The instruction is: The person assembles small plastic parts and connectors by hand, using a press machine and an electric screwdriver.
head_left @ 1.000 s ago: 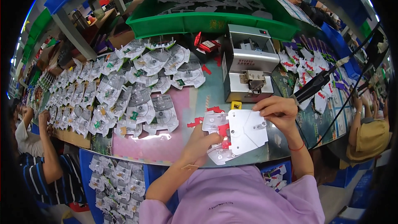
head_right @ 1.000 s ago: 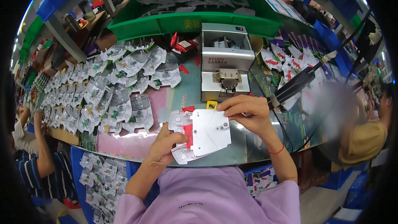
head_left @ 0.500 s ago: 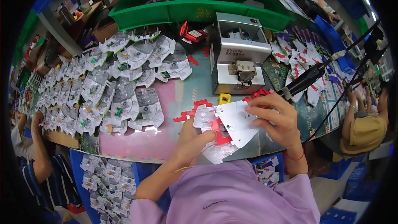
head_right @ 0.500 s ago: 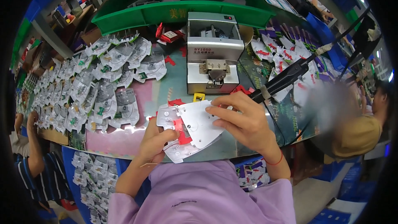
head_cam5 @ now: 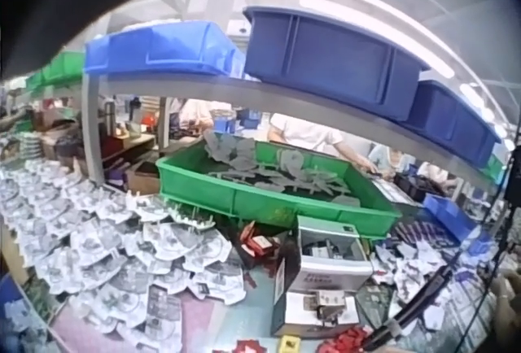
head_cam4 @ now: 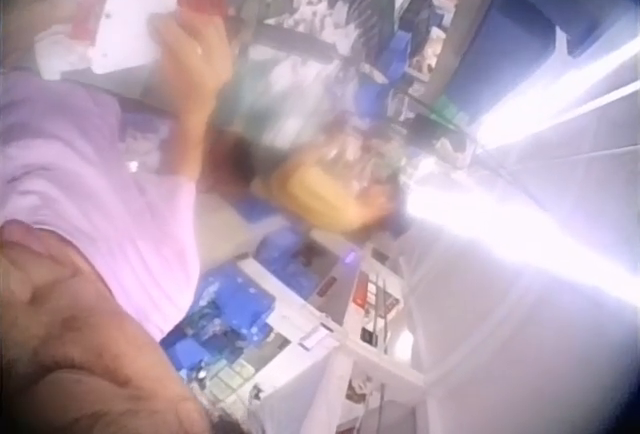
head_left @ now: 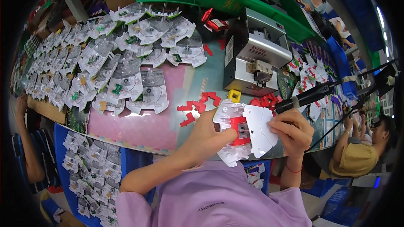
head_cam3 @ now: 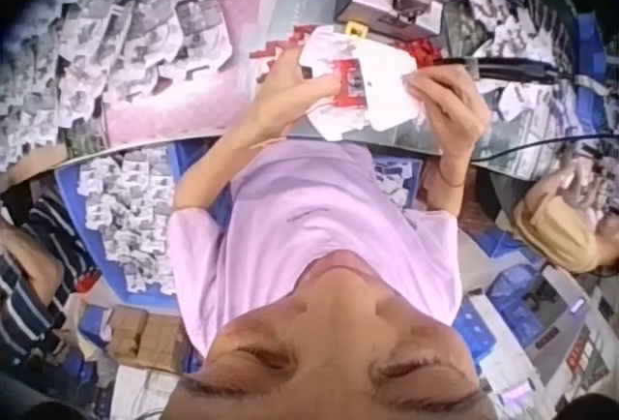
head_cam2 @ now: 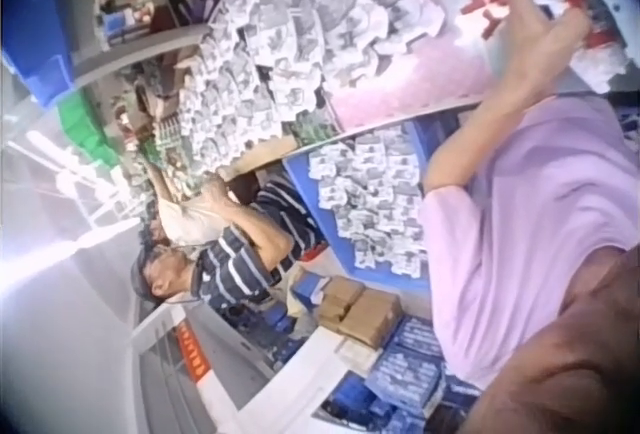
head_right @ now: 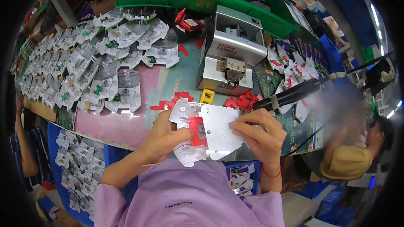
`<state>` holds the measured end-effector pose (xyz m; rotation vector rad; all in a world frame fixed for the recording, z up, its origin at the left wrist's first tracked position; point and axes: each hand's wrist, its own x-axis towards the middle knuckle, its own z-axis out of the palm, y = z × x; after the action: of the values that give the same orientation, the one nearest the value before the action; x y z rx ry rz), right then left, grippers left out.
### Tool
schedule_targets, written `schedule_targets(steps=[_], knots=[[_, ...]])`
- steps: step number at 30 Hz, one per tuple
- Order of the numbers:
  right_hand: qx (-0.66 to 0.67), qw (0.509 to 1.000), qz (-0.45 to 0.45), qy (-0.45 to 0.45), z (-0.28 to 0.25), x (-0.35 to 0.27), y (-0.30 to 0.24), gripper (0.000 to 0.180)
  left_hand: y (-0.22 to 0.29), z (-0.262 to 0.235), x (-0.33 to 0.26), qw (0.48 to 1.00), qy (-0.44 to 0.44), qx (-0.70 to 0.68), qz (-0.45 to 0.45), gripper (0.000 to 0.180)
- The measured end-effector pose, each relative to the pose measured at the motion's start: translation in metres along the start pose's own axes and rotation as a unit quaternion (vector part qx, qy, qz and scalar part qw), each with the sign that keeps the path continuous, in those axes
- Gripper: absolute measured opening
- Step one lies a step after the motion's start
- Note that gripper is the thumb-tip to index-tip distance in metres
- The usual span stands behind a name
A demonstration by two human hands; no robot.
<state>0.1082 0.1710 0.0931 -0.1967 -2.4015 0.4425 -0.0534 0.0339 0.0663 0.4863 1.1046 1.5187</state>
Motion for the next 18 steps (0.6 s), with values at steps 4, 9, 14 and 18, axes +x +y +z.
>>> schedule_targets(steps=[4,9,14,18], knots=[[0.006,1.0,0.008,0.006,0.0009,-0.0016,-0.0015,0.024,-0.0076,-0.003,0.0041,1.0,-0.01,0.01,0.008,0.026],[0.002,1.0,-0.001,-0.007,0.0018,-0.0014,-0.0025,0.026,-0.0043,0.0005,0.0036,1.0,-0.019,-0.01,0.006,0.029],[-0.022,0.998,-0.014,-0.055,-0.0016,0.0008,-0.0036,0.026,-0.0045,-0.0013,0.0037,1.0,-0.021,-0.013,-0.01,0.029],[-0.02,0.996,0.011,-0.085,-0.0057,0.0015,-0.0077,0.025,-0.0088,-0.0044,0.0035,1.0,-0.024,-0.004,-0.016,0.03]])
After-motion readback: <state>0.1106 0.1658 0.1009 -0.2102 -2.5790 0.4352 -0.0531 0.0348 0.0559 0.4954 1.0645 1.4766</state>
